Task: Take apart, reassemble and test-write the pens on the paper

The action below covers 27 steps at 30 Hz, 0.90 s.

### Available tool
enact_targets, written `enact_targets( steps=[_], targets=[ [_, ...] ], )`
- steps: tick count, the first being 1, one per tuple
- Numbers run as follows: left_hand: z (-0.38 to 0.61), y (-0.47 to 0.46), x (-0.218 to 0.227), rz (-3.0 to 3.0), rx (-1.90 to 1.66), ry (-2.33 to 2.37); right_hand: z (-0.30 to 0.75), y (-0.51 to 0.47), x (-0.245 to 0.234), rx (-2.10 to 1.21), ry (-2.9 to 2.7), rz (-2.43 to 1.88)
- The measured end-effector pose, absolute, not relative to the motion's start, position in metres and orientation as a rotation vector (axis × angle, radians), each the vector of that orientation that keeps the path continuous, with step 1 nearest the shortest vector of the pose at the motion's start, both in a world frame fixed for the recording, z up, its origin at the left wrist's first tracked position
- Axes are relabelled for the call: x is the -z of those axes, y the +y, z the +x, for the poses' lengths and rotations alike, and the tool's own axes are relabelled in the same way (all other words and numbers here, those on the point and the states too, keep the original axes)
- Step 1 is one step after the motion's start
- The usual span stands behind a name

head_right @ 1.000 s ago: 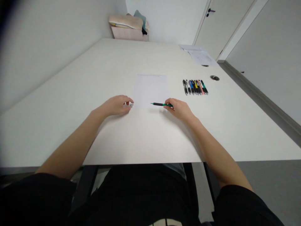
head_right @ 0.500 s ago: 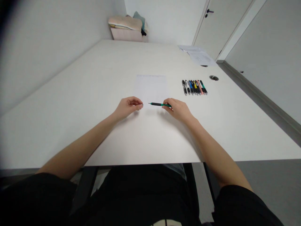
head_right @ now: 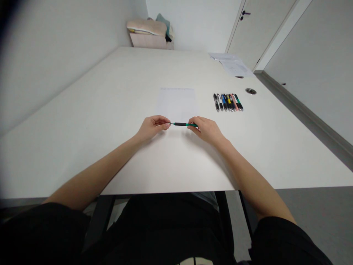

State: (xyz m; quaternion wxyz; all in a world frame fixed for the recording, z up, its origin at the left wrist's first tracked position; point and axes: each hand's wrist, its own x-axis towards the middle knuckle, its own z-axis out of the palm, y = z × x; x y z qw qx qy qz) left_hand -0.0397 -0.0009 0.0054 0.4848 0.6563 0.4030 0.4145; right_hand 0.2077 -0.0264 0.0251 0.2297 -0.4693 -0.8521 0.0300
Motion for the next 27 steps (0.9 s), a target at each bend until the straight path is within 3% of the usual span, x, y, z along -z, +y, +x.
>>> enact_targets(
  steps=[27],
  targets=[
    [-0.0303, -0.0088, -0.0052, 1.637, -1.023, 1.040, 0.2043, -0.0285, -0.0251, -0.070, -2.376, -1.157]
  ],
)
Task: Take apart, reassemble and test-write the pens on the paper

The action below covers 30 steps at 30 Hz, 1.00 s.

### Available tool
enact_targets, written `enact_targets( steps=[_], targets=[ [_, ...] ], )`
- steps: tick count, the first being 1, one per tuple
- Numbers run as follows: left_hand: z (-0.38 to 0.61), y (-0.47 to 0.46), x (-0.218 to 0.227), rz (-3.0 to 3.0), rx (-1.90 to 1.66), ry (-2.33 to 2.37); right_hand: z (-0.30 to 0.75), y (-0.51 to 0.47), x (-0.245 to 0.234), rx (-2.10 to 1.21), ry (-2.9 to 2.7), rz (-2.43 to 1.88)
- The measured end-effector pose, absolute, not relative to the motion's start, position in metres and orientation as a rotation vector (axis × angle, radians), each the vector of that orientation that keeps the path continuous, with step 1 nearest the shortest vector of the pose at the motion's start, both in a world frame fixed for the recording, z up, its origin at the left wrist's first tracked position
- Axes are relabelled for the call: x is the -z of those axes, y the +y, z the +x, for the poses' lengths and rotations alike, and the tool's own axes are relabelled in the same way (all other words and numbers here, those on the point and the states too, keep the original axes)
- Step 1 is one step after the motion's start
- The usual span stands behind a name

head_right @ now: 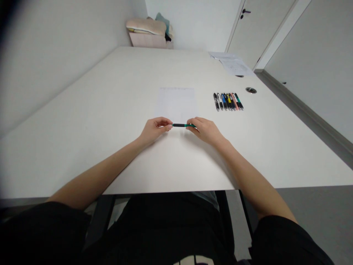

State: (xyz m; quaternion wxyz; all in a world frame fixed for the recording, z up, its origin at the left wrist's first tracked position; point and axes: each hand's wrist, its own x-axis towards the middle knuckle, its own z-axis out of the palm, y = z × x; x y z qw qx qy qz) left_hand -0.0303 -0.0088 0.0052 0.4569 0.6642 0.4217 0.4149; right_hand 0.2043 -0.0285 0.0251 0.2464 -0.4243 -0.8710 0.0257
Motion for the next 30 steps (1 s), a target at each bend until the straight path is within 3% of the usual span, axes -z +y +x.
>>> enact_targets(
  steps=[20, 30],
  targets=[
    [-0.026, -0.012, -0.002, 1.606, -1.094, 0.986, 0.196, -0.030, -0.035, -0.007, -2.495, -1.532],
    [-0.026, -0.011, -0.005, 1.511, -1.171, 0.939, 0.197, -0.031, -0.032, -0.015, -2.439, -1.449]
  ],
)
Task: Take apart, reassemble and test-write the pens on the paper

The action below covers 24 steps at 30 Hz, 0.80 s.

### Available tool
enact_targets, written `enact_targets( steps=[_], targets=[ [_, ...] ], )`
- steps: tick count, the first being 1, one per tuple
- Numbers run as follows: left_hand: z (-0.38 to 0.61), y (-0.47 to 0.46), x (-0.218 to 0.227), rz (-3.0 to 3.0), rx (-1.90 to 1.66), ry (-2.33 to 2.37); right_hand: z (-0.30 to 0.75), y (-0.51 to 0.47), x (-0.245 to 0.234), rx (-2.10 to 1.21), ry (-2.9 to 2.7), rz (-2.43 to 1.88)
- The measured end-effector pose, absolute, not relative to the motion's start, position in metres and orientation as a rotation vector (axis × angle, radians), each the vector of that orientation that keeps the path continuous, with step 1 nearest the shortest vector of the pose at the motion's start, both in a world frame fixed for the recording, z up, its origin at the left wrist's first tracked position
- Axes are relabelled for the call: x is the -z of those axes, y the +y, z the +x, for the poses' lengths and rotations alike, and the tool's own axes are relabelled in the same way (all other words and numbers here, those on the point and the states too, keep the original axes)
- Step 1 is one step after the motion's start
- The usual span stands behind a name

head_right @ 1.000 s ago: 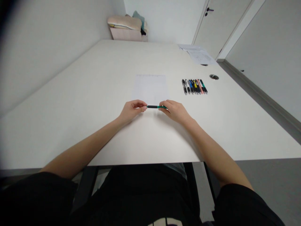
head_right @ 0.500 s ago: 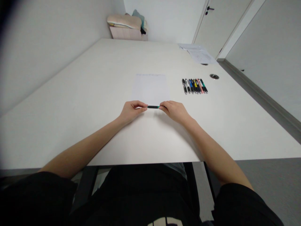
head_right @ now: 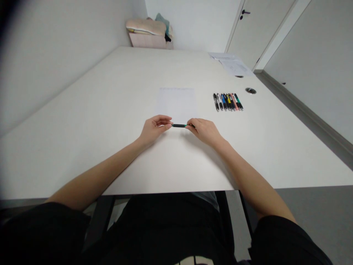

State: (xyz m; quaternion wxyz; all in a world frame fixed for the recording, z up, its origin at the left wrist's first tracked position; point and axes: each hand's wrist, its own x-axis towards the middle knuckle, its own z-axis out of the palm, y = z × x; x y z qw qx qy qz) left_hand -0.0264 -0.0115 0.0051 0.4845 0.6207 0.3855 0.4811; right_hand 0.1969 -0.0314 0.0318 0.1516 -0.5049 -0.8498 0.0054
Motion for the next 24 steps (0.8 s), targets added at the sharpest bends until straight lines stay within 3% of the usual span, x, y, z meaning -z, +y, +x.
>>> enact_targets(
  steps=[7, 15, 24],
  targets=[
    [-0.025, -0.015, -0.005, 1.560, -1.169, 0.878, 0.193, -0.032, -0.033, -0.044, -2.465, -1.548],
    [-0.025, -0.013, -0.012, 1.453, -1.221, 0.961, 0.201, -0.028, -0.027, 0.027, -2.357, -1.277],
    [-0.024, -0.011, -0.010, 1.404, -0.986, 1.110, 0.201, -0.029, -0.028, 0.081, -2.328, -1.098]
  ],
)
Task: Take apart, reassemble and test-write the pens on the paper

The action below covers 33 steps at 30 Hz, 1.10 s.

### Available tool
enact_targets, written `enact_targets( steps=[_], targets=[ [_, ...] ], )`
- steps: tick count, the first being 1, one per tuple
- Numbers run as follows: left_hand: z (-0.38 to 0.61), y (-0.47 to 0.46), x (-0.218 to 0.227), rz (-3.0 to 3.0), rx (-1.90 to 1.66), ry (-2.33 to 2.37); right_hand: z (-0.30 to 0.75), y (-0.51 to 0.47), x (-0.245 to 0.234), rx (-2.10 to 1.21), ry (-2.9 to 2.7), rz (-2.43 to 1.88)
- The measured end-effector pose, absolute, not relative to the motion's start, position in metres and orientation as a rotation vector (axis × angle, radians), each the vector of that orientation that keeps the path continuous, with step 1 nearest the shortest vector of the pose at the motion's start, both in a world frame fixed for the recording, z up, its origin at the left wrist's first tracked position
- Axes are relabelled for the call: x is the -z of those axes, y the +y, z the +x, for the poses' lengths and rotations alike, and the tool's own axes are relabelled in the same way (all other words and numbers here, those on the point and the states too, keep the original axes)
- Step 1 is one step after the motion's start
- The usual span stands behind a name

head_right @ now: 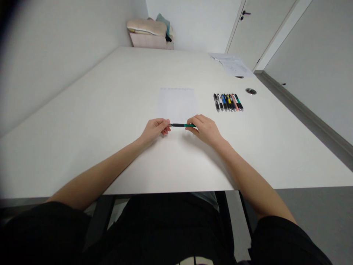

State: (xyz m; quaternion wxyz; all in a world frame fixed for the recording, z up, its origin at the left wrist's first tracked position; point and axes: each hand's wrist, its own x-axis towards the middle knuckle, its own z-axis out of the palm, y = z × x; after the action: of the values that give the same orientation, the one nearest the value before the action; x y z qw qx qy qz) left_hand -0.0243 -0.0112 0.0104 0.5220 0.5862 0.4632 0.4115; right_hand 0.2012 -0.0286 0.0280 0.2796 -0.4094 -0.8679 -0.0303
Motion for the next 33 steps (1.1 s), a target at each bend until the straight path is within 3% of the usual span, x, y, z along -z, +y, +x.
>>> enact_targets(
  steps=[18, 27, 33],
  targets=[
    [-0.0282, -0.0093, -0.0060, 1.545, -1.102, 0.963, 0.1984, -0.0285, -0.0271, 0.145, -2.395, -1.275],
    [-0.0245, -0.0108, -0.0099, 1.313, -0.898, 1.044, 0.1974, -0.0308, -0.0326, 0.159, -2.343, -1.169],
    [-0.0293, -0.0107, -0.0085, 1.435, -0.958, 1.022, 0.1970, -0.0300, -0.0304, 0.216, -2.407, -1.214]
  ],
)
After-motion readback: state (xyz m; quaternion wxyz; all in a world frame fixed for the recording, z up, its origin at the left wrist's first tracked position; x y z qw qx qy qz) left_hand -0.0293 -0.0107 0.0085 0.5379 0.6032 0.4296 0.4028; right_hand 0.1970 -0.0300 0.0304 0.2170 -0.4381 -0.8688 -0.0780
